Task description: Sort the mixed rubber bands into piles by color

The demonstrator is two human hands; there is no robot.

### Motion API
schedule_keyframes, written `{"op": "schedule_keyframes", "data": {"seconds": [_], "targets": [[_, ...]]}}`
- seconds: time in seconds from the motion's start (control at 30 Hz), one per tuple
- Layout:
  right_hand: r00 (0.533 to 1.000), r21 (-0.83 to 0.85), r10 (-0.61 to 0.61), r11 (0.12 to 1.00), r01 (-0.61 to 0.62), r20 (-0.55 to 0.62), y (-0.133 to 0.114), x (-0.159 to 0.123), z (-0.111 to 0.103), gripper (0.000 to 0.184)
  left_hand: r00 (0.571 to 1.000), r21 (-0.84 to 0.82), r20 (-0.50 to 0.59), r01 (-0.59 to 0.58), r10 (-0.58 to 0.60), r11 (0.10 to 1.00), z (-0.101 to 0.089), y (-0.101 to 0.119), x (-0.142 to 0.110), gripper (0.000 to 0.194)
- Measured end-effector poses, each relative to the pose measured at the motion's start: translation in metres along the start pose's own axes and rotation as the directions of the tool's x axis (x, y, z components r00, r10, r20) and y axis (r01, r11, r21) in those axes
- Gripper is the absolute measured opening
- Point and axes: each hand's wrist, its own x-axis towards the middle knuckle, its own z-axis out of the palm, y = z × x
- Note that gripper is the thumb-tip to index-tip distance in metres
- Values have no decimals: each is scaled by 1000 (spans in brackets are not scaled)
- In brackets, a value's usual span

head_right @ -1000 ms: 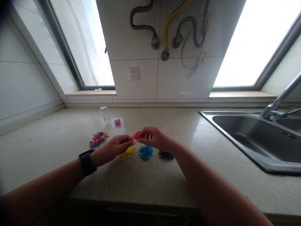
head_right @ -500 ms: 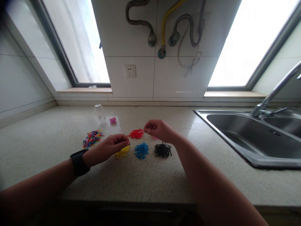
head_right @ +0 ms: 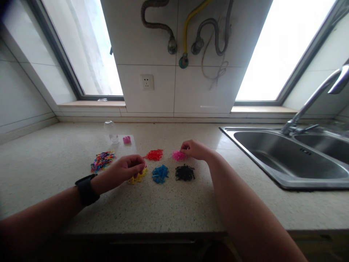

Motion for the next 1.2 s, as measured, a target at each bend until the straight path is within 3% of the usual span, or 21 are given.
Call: {"op": "schedule_keyframes", "data": {"seconds": [0.37, 0.83, 1.03, 1.2], "targets": [[993, -16, -41, 999, 39, -113, 10, 4, 1, 25, 999, 24, -30, -9, 10, 1000, -2, -4, 2, 28], [945, 175, 144, 980, -95, -293, 44, 25, 20, 27, 999, 108, -35, 15, -11, 994, 2, 0, -1, 30], [945, 169, 143, 981, -96, -294, 44, 27, 22, 23, 999, 143, -40, 0, 6, 990, 11, 17, 7, 29], [945, 150, 139, 984, -98, -296, 44, 28, 23, 22, 991, 261, -34, -114, 127, 959, 24, 43, 37, 25]]}}
